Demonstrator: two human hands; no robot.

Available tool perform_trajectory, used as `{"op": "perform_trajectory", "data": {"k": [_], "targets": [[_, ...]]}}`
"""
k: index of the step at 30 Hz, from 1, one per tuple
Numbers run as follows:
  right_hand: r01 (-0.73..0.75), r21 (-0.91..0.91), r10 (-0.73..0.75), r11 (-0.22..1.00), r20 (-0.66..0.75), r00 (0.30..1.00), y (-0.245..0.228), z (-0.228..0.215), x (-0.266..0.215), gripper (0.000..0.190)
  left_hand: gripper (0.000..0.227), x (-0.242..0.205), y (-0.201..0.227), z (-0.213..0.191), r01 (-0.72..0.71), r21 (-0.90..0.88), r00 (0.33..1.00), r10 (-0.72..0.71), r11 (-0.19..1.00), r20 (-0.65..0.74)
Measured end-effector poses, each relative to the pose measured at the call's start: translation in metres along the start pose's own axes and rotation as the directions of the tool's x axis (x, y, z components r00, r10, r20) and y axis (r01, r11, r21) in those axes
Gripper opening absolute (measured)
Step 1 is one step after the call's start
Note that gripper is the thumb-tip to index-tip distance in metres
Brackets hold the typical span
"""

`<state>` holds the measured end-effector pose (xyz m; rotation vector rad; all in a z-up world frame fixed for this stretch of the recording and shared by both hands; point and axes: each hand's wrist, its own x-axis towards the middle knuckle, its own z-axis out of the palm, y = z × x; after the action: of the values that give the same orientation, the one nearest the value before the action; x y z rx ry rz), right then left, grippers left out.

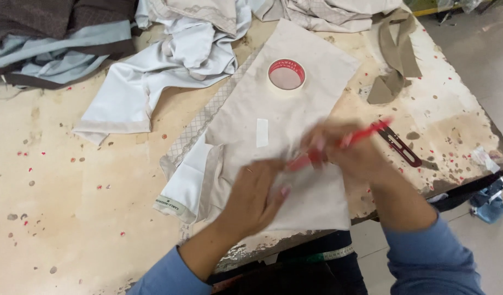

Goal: The person folds a white garment with lace detailing on a workbench, using a roll of tape and a red pen to mark or secure sections before completing the fold.

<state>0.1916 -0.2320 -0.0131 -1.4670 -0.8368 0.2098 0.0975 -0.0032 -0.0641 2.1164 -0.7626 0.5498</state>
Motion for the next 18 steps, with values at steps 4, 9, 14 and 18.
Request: {"op": "perform_trajectory", "data": {"k": [4, 9, 14, 18], "targets": [[-0.132, -0.030, 0.130, 0.991, -0.054, 0.990, -0.015, 0.026, 0.069, 0.059, 0.060, 0.002, -0.011, 0.002, 0.215, 0.300, 0.956, -0.263, 0.929, 0.127], [-0.495, 0.198, 0.493, 0.846, 0.063, 0.868, 0.074, 0.046, 0.092, 0.020, 0.072, -0.005, -0.019, 0.011, 0.093, 0.543, 0.994, -0.107, 0.835, -0.005], [-0.427, 0.250, 0.447, 0.869, -0.025, 0.894, 0.113, 0.028, 0.085, 0.018, 0.074, -0.009, -0.018, 0.011, 0.123, 0.485, 0.988, -0.154, 0.866, 0.025], [-0.286, -0.156, 0.269, 0.946, -0.117, 0.956, 0.092, 0.044, 0.082, 0.041, 0.077, -0.008, -0.015, 0.011, 0.144, 0.494, 0.975, -0.209, 0.857, 0.077]]}}
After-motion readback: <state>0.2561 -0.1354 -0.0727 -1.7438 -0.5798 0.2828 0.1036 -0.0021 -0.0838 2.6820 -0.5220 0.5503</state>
